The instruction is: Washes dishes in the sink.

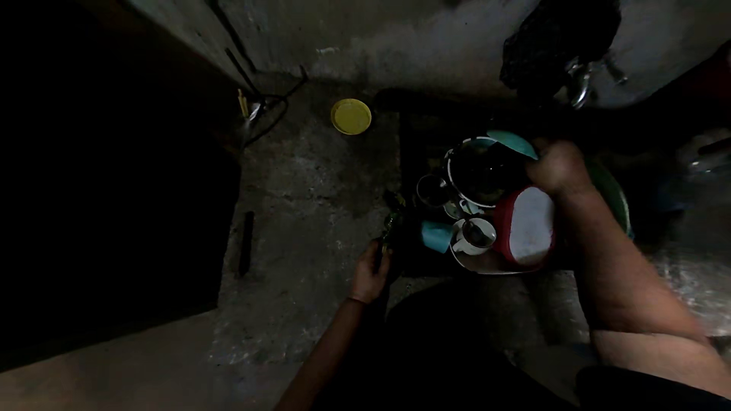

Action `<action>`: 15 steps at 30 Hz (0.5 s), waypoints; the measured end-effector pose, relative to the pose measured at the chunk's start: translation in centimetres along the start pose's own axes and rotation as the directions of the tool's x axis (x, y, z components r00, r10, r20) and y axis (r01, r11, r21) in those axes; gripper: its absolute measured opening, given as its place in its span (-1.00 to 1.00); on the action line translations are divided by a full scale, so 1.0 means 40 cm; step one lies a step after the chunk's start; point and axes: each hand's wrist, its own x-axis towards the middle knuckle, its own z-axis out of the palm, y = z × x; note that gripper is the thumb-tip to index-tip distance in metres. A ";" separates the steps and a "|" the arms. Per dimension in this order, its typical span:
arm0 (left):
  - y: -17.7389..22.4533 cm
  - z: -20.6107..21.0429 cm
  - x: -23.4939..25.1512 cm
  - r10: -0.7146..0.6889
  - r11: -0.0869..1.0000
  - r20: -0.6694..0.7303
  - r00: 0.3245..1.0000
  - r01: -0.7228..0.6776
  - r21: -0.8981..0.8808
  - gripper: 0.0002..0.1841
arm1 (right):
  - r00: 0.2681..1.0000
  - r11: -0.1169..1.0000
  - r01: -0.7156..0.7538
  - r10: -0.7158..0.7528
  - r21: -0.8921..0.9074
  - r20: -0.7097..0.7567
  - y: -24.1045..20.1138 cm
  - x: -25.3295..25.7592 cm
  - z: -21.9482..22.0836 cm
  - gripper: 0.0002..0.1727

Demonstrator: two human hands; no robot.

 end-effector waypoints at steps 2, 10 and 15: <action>-0.003 0.003 0.002 0.015 1.000 -0.011 1.000 -0.016 -0.022 -0.62 | 1.000 0.994 -0.016 0.013 0.111 0.027 -0.028 -0.074 -0.020 -0.72; 0.006 -0.003 0.000 0.028 0.999 -0.015 0.999 -0.028 0.019 -0.65 | 0.958 0.953 -0.014 -0.073 0.302 0.276 -0.097 -0.309 0.215 -0.68; 0.012 -0.002 0.003 0.043 0.999 -0.019 0.999 -0.042 0.009 -0.65 | 0.941 0.929 -0.098 -0.030 0.356 0.336 -0.078 -0.332 0.268 -0.49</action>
